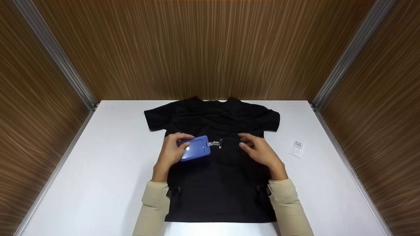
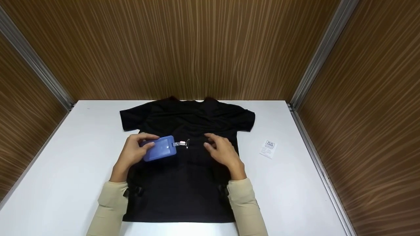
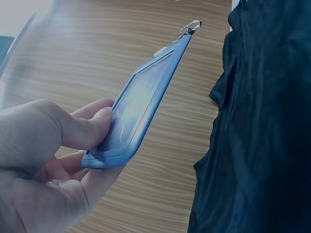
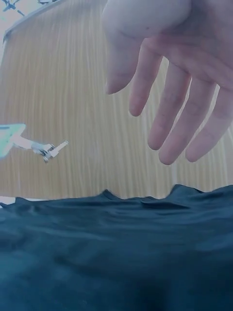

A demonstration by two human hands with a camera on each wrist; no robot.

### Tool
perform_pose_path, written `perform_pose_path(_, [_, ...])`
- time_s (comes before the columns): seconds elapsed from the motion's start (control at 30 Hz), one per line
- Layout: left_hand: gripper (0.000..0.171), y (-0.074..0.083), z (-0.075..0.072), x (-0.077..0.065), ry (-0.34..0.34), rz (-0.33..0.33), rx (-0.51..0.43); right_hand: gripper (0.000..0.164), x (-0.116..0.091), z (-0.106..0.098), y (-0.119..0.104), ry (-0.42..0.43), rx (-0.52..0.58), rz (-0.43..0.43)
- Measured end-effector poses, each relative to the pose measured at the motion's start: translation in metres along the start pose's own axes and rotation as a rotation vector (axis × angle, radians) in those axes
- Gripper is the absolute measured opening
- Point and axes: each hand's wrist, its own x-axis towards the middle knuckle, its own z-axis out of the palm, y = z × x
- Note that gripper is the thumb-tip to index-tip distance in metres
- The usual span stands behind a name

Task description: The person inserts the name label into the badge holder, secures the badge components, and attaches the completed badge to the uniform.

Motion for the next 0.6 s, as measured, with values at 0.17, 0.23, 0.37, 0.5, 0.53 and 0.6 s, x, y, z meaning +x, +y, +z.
perform_pose_path(0.17, [0.026, 0.001, 0.004, 0.001, -0.024, 0.036, 0.022, 0.036, 0.000, 0.001, -0.015, -0.014, 0.077, -0.036])
perform_pose_path(0.23, [0.027, 0.002, 0.007, 0.001, -0.032, 0.056, 0.018, 0.035, -0.002, 0.001, -0.020, -0.003, 0.104, -0.040])
perform_pose_path(0.37, [0.027, 0.005, 0.013, 0.000, -0.041, 0.078, 0.001, 0.032, -0.004, 0.006, -0.024, 0.042, 0.125, -0.039])
perform_pose_path(0.5, [0.027, 0.007, 0.020, -0.002, -0.057, 0.079, -0.012, 0.032, -0.005, 0.017, -0.025, 0.068, 0.132, -0.048])
perform_pose_path(0.53, [0.026, 0.007, 0.021, -0.003, -0.064, 0.081, -0.013, 0.032, -0.005, 0.021, -0.025, 0.073, 0.132, -0.057])
perform_pose_path(0.6, [0.026, 0.008, 0.024, -0.004, -0.075, 0.089, -0.010, 0.033, -0.005, 0.027, -0.025, 0.085, 0.130, -0.076])
